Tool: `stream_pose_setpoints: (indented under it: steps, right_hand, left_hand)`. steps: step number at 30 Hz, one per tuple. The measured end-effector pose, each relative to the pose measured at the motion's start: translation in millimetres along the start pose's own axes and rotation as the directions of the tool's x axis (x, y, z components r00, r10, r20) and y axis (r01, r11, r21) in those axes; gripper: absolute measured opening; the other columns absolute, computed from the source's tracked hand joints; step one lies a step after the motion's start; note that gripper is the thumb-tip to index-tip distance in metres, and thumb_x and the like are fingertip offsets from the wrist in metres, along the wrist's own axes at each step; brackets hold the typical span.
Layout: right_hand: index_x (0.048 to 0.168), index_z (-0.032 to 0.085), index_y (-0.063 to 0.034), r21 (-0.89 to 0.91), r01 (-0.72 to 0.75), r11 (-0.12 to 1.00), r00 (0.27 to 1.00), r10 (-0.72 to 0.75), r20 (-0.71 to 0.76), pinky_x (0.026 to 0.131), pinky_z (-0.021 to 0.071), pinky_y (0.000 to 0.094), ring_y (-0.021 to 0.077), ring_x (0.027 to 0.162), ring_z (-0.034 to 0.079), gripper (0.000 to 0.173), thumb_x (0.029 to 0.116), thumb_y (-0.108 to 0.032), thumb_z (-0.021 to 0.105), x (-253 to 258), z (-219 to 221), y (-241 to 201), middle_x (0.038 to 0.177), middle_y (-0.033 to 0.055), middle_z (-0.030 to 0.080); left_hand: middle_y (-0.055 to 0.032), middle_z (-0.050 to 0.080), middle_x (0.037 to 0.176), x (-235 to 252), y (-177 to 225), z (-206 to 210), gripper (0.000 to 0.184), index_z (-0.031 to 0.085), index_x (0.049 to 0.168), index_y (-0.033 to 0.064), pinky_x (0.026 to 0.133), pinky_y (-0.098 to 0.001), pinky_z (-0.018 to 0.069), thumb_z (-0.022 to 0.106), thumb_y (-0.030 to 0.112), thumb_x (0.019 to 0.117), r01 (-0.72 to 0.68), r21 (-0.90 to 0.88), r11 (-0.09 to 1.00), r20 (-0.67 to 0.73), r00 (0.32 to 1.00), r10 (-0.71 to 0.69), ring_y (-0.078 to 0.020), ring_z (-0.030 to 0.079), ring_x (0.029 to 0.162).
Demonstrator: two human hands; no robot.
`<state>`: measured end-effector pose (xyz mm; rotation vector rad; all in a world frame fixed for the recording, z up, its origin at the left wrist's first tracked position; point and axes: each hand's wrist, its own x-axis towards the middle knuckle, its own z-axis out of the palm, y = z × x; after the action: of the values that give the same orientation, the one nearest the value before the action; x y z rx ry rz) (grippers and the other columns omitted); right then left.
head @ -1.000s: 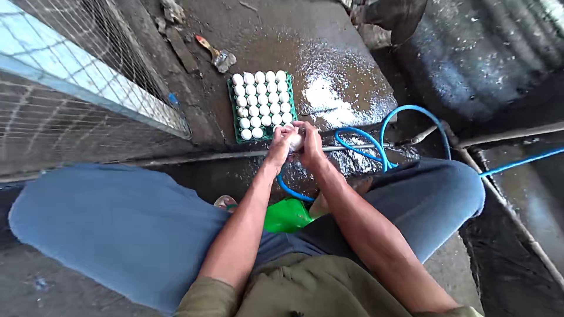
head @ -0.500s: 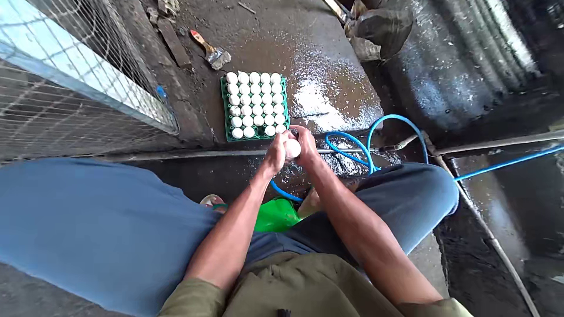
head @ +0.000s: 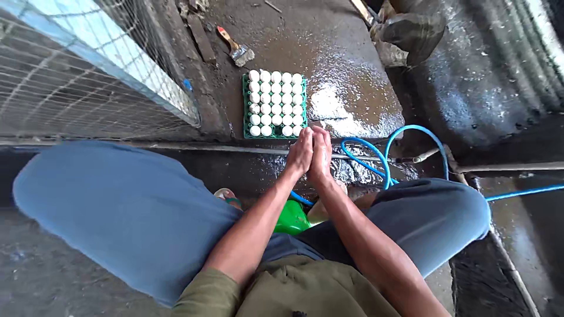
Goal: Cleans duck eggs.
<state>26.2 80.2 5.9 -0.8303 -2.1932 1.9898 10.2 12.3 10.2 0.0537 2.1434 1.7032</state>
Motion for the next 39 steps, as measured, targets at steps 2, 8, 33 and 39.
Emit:
stream_pose_setpoints:
  steps: [2, 8, 33, 39]
  right_hand:
    - [0.136, 0.059, -0.0053, 0.053, -0.011, 0.999, 1.000, 0.010, 0.013, 0.089, 0.0546, 0.0412, 0.0181, 0.105, 0.064, 0.039, 0.1063, -0.021, 0.040, 5.5, -7.0, 4.4, 0.123, 0.0113, 0.066]
    - [0.130, 0.060, -0.0060, 0.084, -0.051, 0.995, 0.998, 0.052, -0.019, 0.086, 0.0534, 0.0414, 0.0172, 0.103, 0.063, 0.039, 0.1066, -0.026, 0.036, 0.4, 0.1, -0.3, 0.117, 0.0091, 0.065]
    - [0.124, 0.057, -0.0080, 0.275, -0.382, 0.882, 0.924, 0.374, 0.084, 0.074, 0.0533, 0.0364, 0.0153, 0.086, 0.061, 0.032, 0.1059, -0.027, 0.039, 26.8, -11.5, -3.9, 0.101, 0.0063, 0.062]
    - [0.131, 0.059, -0.0154, 0.159, -0.113, 0.981, 0.990, 0.097, 0.106, 0.049, 0.0479, 0.0311, 0.0135, 0.063, 0.058, 0.043, 0.1077, -0.035, 0.028, 3.8, -6.2, -9.1, 0.095, 0.0060, 0.067]
  left_hand:
    - [-0.0274, 0.056, 0.141, -1.8, -2.7, 0.3, 0.063, 0.048, 0.144, -0.0067, 0.113, -0.0546, 0.0388, 0.011, 0.034, 0.1130, 0.012, 0.007, 1.000, 0.035, 0.999, -0.012, -0.0358, 0.054, 0.133]
    - [-0.0272, 0.061, 0.131, 3.7, -9.2, -0.2, 0.052, 0.055, 0.135, -0.0048, 0.106, -0.0577, 0.0424, 0.020, 0.026, 0.1126, 0.051, -0.038, 0.998, 0.014, 0.999, -0.051, -0.0374, 0.058, 0.125]
    - [-0.0224, 0.061, 0.119, 5.9, -4.1, -11.3, 0.047, 0.057, 0.130, -0.0031, 0.088, -0.0486, 0.0491, 0.024, 0.024, 0.1111, 0.117, -0.039, 0.992, 0.239, 0.965, -0.105, -0.0294, 0.060, 0.104]
    - [-0.0101, 0.063, 0.129, 7.5, -17.5, -19.1, 0.051, 0.056, 0.139, 0.0115, 0.093, -0.0449, 0.0537, 0.034, 0.047, 0.1092, 0.102, -0.345, 0.933, 0.121, 0.991, -0.063, -0.0196, 0.063, 0.112]
